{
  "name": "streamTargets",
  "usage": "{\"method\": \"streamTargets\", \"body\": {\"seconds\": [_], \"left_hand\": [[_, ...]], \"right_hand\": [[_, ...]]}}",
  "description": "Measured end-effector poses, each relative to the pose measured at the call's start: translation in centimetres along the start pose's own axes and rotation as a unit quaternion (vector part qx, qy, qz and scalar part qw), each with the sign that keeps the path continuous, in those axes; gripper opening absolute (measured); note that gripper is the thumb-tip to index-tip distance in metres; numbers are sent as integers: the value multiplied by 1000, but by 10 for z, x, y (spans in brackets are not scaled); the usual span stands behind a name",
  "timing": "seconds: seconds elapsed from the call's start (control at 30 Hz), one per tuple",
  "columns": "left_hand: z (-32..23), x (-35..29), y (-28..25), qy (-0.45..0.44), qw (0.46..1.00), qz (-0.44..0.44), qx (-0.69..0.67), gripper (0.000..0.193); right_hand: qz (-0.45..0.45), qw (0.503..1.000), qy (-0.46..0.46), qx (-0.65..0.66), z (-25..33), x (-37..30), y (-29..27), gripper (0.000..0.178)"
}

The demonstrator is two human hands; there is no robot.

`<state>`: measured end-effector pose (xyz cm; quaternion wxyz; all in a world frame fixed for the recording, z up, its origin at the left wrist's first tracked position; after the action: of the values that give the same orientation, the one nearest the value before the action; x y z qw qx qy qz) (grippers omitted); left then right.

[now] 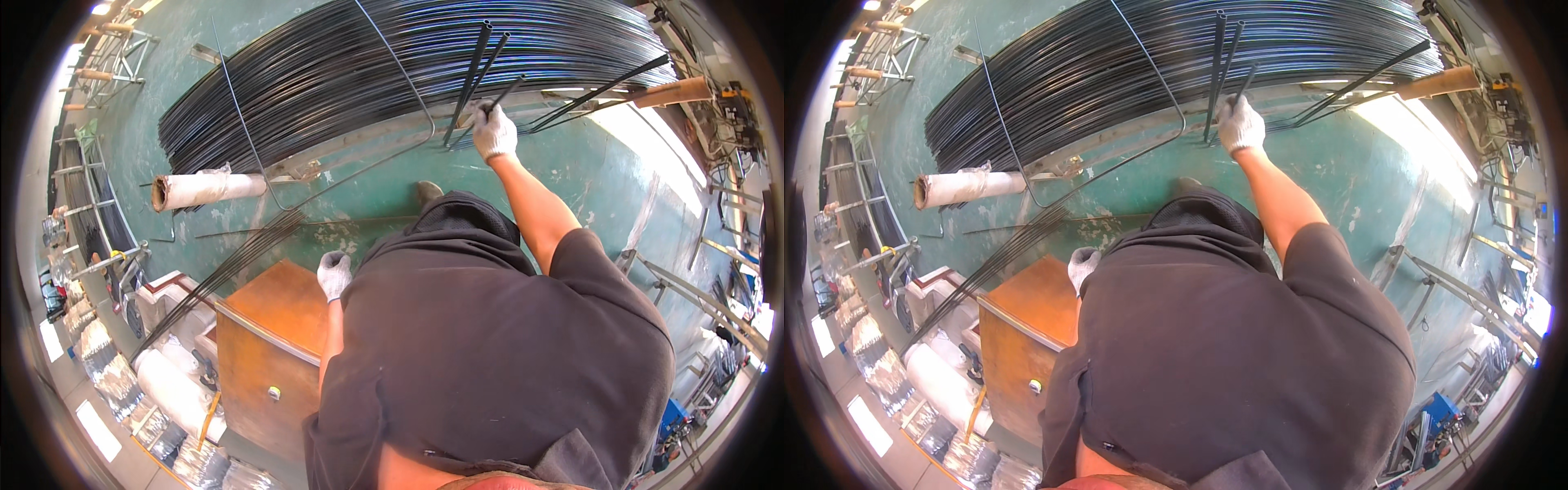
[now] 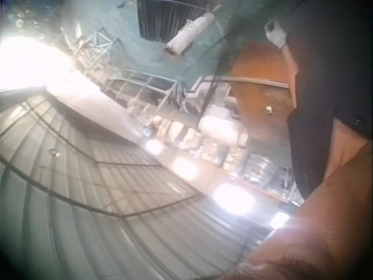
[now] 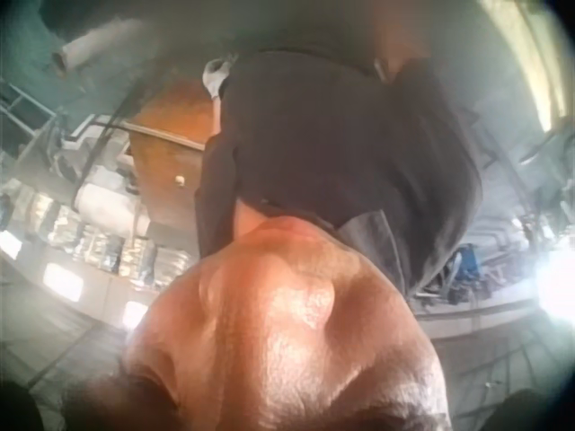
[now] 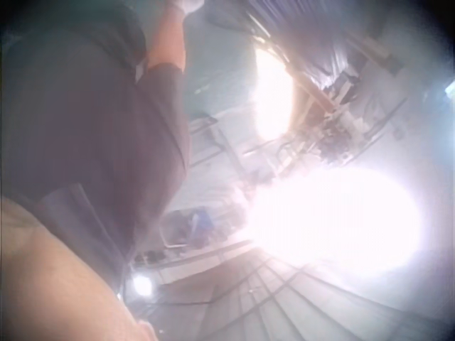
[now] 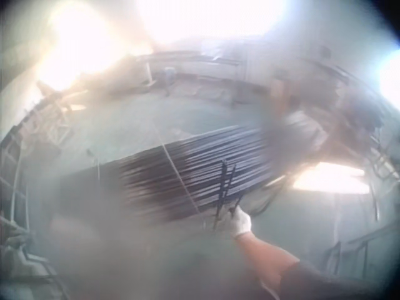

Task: The person operates a metal rod bending machine, feeding straight rods into the device and removing bent rods. They then measure and bend additional rods on a wooden jig, stacking the finished pieces. Finally, the person opens a plastic bag containing small red items.

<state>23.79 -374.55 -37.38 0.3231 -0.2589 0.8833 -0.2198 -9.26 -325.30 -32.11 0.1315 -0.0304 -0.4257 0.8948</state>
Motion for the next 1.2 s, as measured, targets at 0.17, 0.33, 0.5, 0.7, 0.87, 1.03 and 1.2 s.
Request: {"method": "streamTargets", "body": {"seconds": [0.17, 0.33, 0.5, 0.7, 0.87, 1.03, 1.2], "left_hand": [[-18, -6, 11, 9, 999, 29, -21, 14], [-128, -2, 26, 162, 983, 75, -39, 17], [-262, -32, 28, 417, 903, 65, 74, 38], [-256, -21, 19, 354, 911, 181, -105, 41], [-278, -49, -24, 394, 898, 103, -164, 30], [-273, -47, -69, 428, 881, -23, -201, 29], [-262, -71, -183, 402, 841, -185, -310, 40]], "right_hand": [[-47, 983, -175, 19, 51, -30, -80, 17], [-13, 964, -225, 138, 181, -36, -168, 17], [31, 919, -301, 253, 309, -41, -236, 19], [-29, 933, -338, 117, 395, -57, -306, 14], [-10, 910, -404, 92, 402, -54, -297, 16], [-8, 890, -448, 79, 421, -60, -299, 19], [33, 858, -504, 91, 457, -74, -266, 23]]}}
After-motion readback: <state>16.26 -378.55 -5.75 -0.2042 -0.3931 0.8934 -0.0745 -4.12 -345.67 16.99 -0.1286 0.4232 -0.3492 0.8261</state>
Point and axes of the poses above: each hand's wrist, its own x-axis towards the middle knuckle, its own y-axis out of the palm, z = x × y, the point moved 10 cm from there along x, towards the middle knuckle, and after that the axes turned 1 degree about y, right-handed, at the moved point
